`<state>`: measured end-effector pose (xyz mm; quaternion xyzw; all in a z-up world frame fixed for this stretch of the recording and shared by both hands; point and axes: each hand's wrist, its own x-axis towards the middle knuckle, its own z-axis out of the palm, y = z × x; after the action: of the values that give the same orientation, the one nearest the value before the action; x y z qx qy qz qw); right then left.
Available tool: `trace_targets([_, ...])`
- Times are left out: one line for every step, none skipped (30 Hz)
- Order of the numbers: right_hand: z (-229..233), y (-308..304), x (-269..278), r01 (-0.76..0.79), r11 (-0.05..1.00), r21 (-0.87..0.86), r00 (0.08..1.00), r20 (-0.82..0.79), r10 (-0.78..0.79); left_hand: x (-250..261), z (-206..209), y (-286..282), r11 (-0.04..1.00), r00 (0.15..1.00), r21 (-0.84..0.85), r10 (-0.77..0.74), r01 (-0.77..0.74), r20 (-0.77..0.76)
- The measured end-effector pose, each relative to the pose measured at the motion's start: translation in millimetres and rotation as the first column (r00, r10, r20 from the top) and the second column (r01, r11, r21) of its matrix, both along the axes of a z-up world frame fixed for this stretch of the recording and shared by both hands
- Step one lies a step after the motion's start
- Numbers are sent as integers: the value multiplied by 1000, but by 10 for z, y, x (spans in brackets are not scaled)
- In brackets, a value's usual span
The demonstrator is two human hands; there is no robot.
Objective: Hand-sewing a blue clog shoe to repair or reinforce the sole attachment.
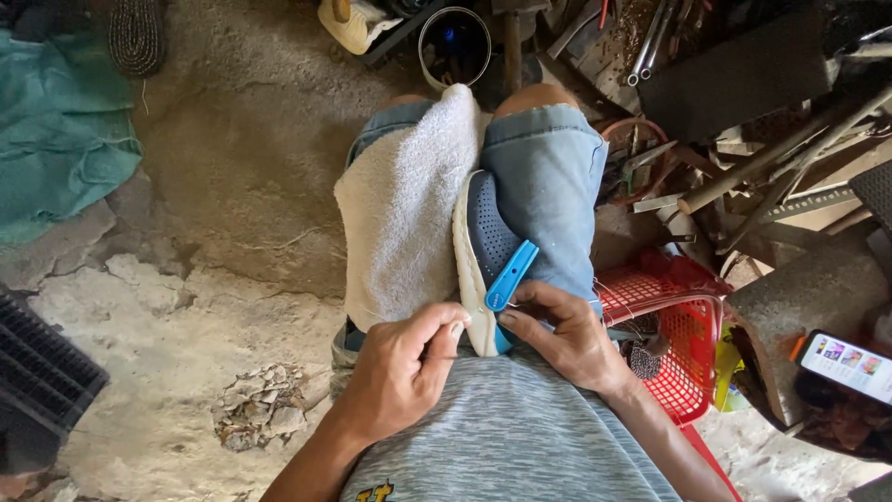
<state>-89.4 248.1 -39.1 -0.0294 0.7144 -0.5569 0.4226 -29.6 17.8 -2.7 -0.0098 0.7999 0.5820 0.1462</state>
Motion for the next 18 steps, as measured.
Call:
trace_targets([-18,5,-1,3,1000,1,1000,5,-3,-24,20,-12,1000,1000,1,-3,3,5])
trace_targets([-37,13,2,-4,999,35,1000,30,3,-39,42,-20,1000,1000,8,-10,10,20])
trace_targets([-55,18,8,-12,998,68,998,55,8,-51,63,-30,1000,999,17,-18,17,35])
trace_targets([-92,32,10,-14,998,68,998,61,10,-64,78,-43,1000,999,17,-16,15,41])
trace_targets([-127,45,13,-56,987,152,998,42,50,-76,93,-57,999,998,15,-48,47,42])
trace_targets([-161,65,21,-94,967,237,996,25,91,-88,105,-66,997,996,14,-81,81,42])
trace_targets([-132,40,-16,-96,967,238,995,31,92,-80,90,-52,997,996,17,-81,80,48])
trace_targets([-106,10,-56,-157,937,313,986,102,131,-75,73,-41,996,995,23,-91,90,41])
trace_targets([-77,-17,-96,-220,898,381,971,176,163,-70,60,-28,995,994,29,-100,99,34])
trace_targets([-82,-27,-105,-218,898,382,971,179,160,-62,40,-19,994,994,31,-104,102,36])
trace_targets([-83,-35,-113,-276,868,413,961,148,235,-53,23,-6,994,993,21,-111,111,34])
trace_targets([-85,-40,-129,-326,833,447,944,115,308,-51,4,8,993,992,9,-120,119,28])
trace_targets([-135,-26,-89,-322,834,449,946,114,304,-25,-23,21,992,992,11,-124,123,26])
trace_targets([-183,-9,-51,-338,801,494,933,62,355,0,-56,34,991,991,-15,-133,133,31])
trace_targets([-227,7,-10,-349,767,539,913,12,407,29,-84,46,989,989,-40,-142,143,36])
trace_targets([-241,35,4,-347,766,541,913,8,408,29,-97,60,989,990,-41,-141,142,31])
trace_targets([-253,58,23,-349,737,578,895,-27,445,33,-108,69,987,989,-59,-145,147,36])
trace_targets([-273,62,48,-353,709,611,872,-59,485,51,-116,64,986,988,-80,-146,150,45])
